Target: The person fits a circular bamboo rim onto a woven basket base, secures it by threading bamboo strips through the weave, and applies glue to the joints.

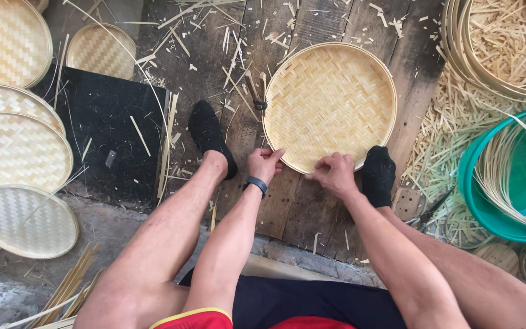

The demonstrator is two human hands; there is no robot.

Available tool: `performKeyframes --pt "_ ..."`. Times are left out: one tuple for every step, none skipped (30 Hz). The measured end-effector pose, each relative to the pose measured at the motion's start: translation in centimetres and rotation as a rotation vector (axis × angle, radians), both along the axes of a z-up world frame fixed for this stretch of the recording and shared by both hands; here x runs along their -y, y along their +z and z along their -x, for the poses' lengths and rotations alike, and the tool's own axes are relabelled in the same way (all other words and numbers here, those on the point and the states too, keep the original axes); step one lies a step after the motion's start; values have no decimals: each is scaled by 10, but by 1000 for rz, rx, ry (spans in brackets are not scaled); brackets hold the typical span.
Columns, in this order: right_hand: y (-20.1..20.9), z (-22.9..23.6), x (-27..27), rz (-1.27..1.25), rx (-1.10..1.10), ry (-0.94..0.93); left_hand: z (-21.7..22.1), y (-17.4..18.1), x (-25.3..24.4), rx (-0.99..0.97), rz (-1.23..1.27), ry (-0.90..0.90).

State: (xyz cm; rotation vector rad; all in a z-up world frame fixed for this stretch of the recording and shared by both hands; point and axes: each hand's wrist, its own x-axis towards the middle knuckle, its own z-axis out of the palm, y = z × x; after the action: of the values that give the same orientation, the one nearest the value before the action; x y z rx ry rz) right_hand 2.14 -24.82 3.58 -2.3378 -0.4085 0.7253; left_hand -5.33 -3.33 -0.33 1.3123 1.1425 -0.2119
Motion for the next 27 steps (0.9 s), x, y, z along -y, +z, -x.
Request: performKeyframes --pt "0 -2 5 -40 -53 20 6 0 5 -28 -5 -53" --pt "0 -5 10 -116 -211 -49 11 -1 10 -36 9 -69" --pt "2 -9 14 -191 -367 -119 12 -2 16 -44 24 -85" --pt "5 -12 17 -267 -524 -189 12 -3 19 -52 39 -102" --pt "10 -17 19 -185 -299 -108 6 -5 17 -28 5 -64" --pt "16 -23 20 -101 -74 -26 -2 -6 12 -5 -29 -26" --pt "22 -24 23 -13 140 58 -4 -8 7 9 -61 15" --pt "27 -25 24 3 129 104 -6 -10 2 -21 -91 27" --pt "32 -25 21 15 116 151 -5 -11 -4 -54 -126 42" --pt "36 -25 18 26 102 199 -3 -11 -6 -87 -161 56" --pt "40 -23 12 50 113 206 -1 -9 -6 -119 -59 55" --pt "42 -21 5 73 123 212 2 -8 -7 -150 42 55" --pt "43 -20 0 99 131 218 4 -7 -4 -183 147 55" --pt "42 -19 -5 99 83 184 5 -7 2 -167 158 113" --pt "40 -19 -6 104 33 147 6 -7 8 -151 173 168" --pt "37 -19 -8 109 -17 110 6 -8 15 -136 188 222" --pt "33 -19 -8 117 -59 89 6 -9 21 -160 164 232" --pt "30 -20 -9 124 -101 67 6 -9 25 -184 140 242" --pt "26 -22 -10 128 -139 43 2 -10 27 -205 112 250" --pt "23 -26 -11 117 -99 40 -3 -12 27 -219 81 235" --pt "21 -27 -12 108 -61 30 -5 -13 29 -236 51 214" --pt "21 -24 -11 99 -22 21 -3 -13 30 -253 20 192" --pt "21 -23 -10 101 -49 10 -3 -13 31 -275 0 158" --pt "23 -20 -8 102 -75 0 -3 -13 30 -296 -21 124" --pt "26 -21 -8 102 -97 -2 -3 -13 28 -314 -42 99" --pt "30 -21 -8 97 -131 -6 -3 -13 24 -259 -23 126" --pt "34 -22 -8 94 -163 -8 -4 -13 20 -202 0 154"
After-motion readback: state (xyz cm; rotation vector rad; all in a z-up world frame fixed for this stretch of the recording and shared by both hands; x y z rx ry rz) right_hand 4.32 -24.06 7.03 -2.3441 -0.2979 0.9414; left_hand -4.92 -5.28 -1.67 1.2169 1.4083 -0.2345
